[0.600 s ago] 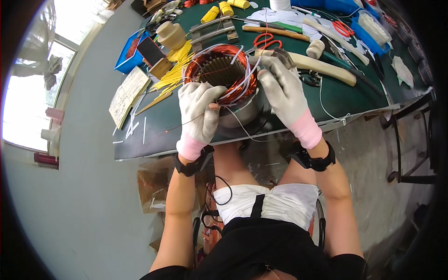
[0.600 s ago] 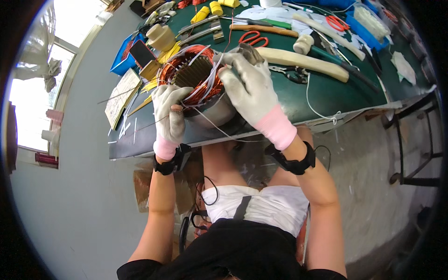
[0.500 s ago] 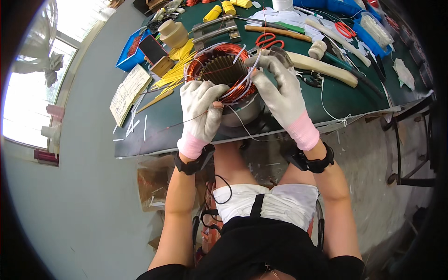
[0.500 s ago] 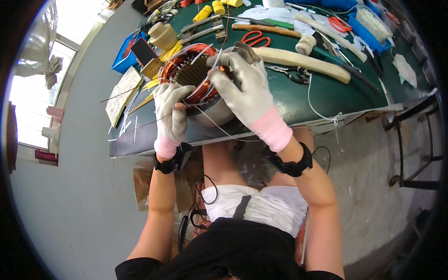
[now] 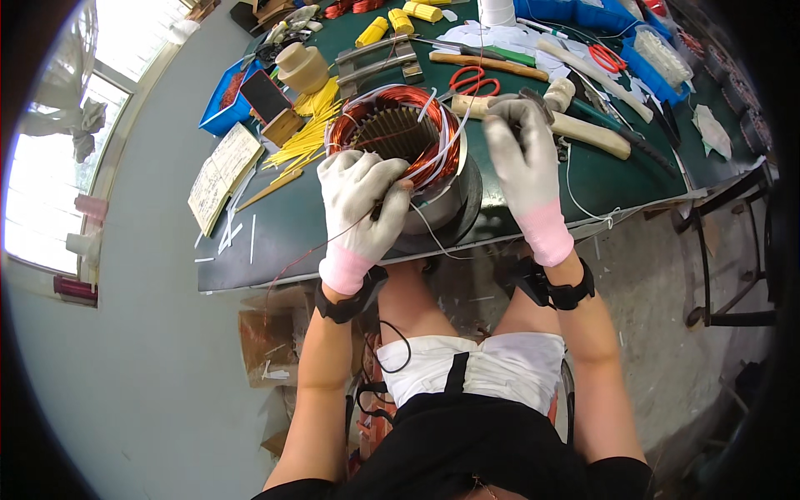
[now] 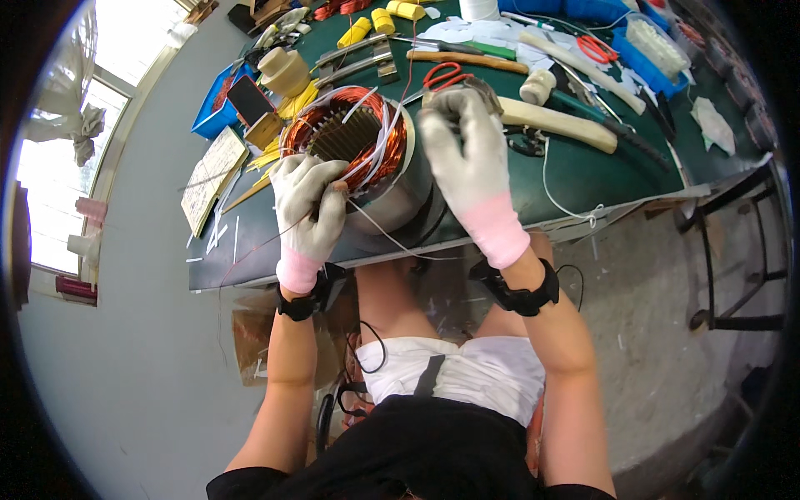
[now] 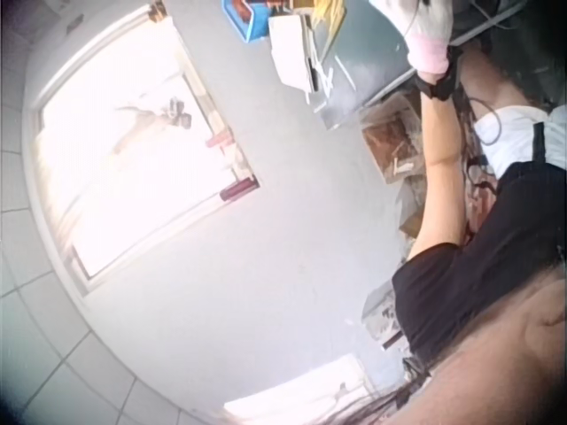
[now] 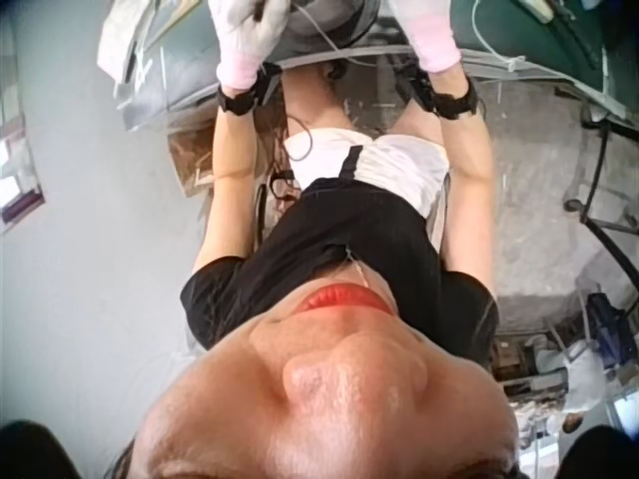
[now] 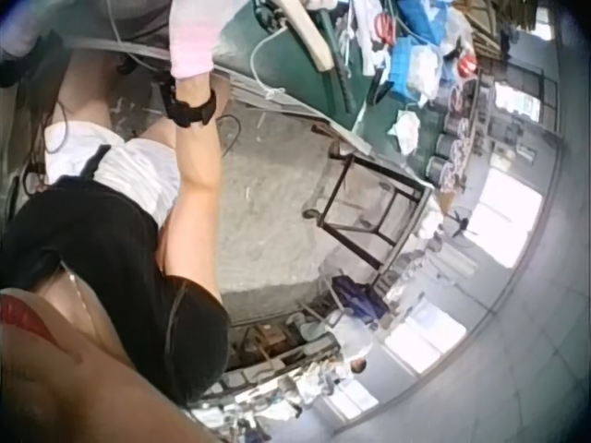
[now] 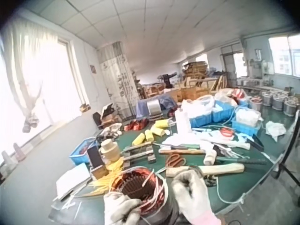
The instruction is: Winding copper wire around a motor stator and securing it with thread.
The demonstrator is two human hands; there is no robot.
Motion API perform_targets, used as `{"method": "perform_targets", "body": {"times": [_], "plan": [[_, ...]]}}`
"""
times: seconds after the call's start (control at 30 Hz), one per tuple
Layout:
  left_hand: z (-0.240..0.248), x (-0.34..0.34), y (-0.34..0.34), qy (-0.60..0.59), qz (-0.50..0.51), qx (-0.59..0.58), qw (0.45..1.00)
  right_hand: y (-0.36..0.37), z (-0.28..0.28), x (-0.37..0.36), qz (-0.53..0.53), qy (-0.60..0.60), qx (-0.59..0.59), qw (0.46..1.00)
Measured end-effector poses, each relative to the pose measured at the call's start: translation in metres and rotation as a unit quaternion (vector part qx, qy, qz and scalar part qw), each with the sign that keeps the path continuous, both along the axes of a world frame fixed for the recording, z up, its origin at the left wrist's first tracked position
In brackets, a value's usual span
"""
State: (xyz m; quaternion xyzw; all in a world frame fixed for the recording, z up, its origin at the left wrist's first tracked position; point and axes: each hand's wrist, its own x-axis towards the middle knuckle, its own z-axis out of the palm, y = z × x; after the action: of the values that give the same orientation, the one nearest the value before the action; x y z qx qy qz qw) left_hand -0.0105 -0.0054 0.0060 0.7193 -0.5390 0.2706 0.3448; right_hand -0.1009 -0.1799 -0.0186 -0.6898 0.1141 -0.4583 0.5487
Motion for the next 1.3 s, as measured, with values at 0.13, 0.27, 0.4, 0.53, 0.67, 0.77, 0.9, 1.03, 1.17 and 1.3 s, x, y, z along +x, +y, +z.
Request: {"method": "perform_targets", "body": {"times": [0.13, 0.27, 0.4, 0.53, 0.67, 0.77, 0.9, 1.03, 1.17, 1.3], "plan": [[0.0, 0.004, 0.002, 0.001, -0.014, 0.018, 1.0, -0.008, -0.008, -0.01, 0.034, 0.08, -0.105, 0.991], [0.0, 0.007, 0.005, -0.012, -0.027, 0.037, 0.999, 0.005, 0.004, -0.013, 0.054, 0.026, -0.179, 0.982], [0.0, 0.001, 0.003, 0.004, -0.007, 0.051, 0.999, 0.021, 0.0, -0.031, 0.016, 0.063, -0.19, 0.98], [-0.006, -0.012, -0.009, -0.013, 0.034, -0.005, 0.999, 0.031, -0.002, -0.032, 0.021, -0.002, -0.387, 0.922], [-0.013, -0.032, -0.025, 0.022, 0.1, 0.001, 0.995, 0.024, 0.0, -0.025, -0.003, 0.021, -0.399, 0.917], [-0.017, -0.039, -0.037, -0.003, 0.136, -0.026, 0.99, 0.011, 0.003, -0.026, -0.008, 0.045, -0.25, 0.967], [-0.015, -0.049, -0.05, -0.01, 0.186, -0.022, 0.982, -0.002, 0.013, -0.021, 0.004, 0.068, -0.341, 0.938], [-0.014, -0.052, -0.054, 0.019, 0.195, -0.017, 0.98, -0.004, 0.006, -0.026, -0.015, 0.111, -0.427, 0.897], [-0.006, -0.054, -0.06, 0.069, 0.228, 0.022, 0.971, -0.003, 0.003, -0.022, -0.032, 0.089, -0.37, 0.924], [-0.004, -0.058, -0.062, 0.093, 0.23, 0.011, 0.969, 0.007, -0.002, -0.022, 0.014, 0.03, -0.122, 0.992]]}}
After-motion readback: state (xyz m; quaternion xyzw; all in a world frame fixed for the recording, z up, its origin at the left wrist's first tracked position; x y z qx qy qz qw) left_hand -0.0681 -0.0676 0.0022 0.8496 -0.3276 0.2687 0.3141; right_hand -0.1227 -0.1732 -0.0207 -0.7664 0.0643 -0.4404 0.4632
